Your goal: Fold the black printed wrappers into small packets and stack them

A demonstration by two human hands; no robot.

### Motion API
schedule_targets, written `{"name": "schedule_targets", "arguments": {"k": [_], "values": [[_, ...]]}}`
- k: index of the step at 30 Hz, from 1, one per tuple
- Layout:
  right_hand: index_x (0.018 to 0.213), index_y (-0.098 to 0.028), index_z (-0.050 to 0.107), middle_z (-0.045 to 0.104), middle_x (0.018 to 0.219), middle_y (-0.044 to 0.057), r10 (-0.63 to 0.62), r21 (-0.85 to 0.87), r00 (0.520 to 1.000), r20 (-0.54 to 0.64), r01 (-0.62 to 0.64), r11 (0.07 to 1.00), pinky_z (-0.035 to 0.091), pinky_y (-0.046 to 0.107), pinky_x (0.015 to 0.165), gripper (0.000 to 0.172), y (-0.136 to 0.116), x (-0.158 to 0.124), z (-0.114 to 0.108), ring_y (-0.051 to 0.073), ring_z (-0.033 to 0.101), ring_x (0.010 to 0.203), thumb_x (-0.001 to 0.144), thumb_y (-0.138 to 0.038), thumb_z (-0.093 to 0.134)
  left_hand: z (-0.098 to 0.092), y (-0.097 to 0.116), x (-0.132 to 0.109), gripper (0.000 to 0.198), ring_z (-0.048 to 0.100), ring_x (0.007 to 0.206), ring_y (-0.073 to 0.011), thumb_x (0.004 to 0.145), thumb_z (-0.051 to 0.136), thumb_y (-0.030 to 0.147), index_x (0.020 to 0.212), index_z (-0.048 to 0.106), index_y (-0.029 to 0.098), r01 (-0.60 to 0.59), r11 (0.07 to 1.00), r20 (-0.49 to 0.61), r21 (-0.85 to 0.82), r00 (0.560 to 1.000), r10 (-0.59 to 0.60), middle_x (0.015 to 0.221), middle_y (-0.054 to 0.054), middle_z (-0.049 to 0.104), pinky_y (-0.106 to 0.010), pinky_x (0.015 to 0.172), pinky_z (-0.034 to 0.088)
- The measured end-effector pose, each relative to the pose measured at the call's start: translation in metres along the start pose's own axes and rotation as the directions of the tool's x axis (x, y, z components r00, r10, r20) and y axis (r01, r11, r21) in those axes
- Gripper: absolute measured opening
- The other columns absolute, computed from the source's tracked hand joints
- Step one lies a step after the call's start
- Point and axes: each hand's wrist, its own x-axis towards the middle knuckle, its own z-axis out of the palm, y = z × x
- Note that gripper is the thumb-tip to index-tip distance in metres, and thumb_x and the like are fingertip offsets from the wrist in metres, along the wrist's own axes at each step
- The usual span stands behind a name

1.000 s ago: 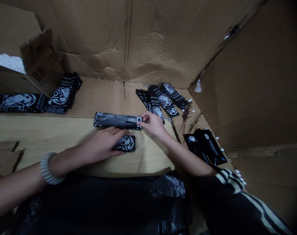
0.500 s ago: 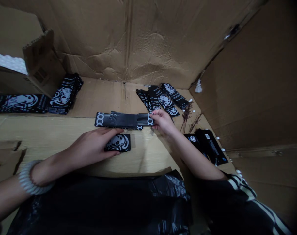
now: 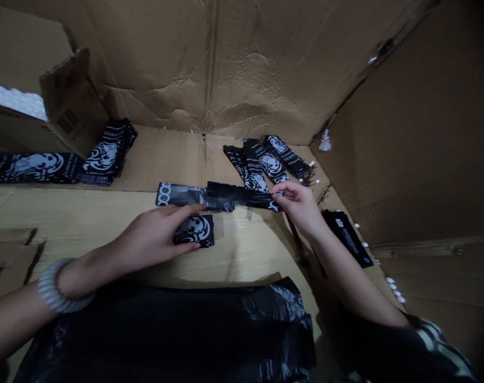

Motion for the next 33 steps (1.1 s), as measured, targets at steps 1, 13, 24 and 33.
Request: {"name": "schedule_targets", "arguments": {"k": [1,13,24,33], "values": [[0.076,-0.020,0.072,0.066,0.068,-0.002,0.013,0.018,1.000,-0.008,-0.013,1.000,0.041,0.022,0.050,0.016,-0.001,-0.004,-0.007,0.011,0.054,0.057,0.064,-0.028,0.078,-0.001,-0.001,-0.002,0.073,0.073,0.118,-0.0387,0.087,0.067,0.060,0.151,0.056,0.028,-0.013,0.999,-0.022,-0.037,1.000,0.012,0.137,-0.013,0.073,-0.056,0.098,0.060],[0.071,-0.022,0.075,0.065,0.076,-0.003,0.317,0.290,0.946,0.065,-0.322,0.901,0.054,0.012,0.046,0.024,-0.025,-0.036,-0.033,0.004,0.056,0.053,0.055,-0.019,0.092,-0.016,-0.010,-0.018,0.068,0.073,0.122,-0.0336,0.086,0.074,0.061,0.142,0.063,0.025,-0.086,0.969,-0.153,-0.232,0.987,0.051,0.142,-0.010,0.072,-0.038,0.084,0.068],[0.068,-0.016,0.074,0.069,0.069,-0.002,0.536,0.257,0.805,0.253,-0.590,0.765,0.060,0.012,0.049,0.016,-0.016,-0.038,0.020,0.005,0.063,0.052,0.067,-0.001,0.077,-0.016,-0.017,-0.028,0.064,0.074,0.116,-0.0311,0.085,0.074,0.068,0.137,0.065,0.032,-0.113,0.964,-0.197,-0.241,0.978,0.065,0.133,-0.003,0.077,-0.042,0.102,0.062],[0.076,-0.018,0.069,0.068,0.071,-0.002,0.486,0.209,0.812,0.324,-0.562,0.800,0.060,0.015,0.051,0.016,-0.008,-0.029,0.054,0.008,0.064,0.058,0.075,-0.002,0.074,-0.005,-0.011,-0.004,0.044,0.077,0.105,-0.0354,0.086,0.071,0.055,0.117,0.068,0.024,-0.084,0.995,-0.006,-0.060,0.996,0.084,0.122,-0.013,0.079,-0.048,0.088,0.062]]}}
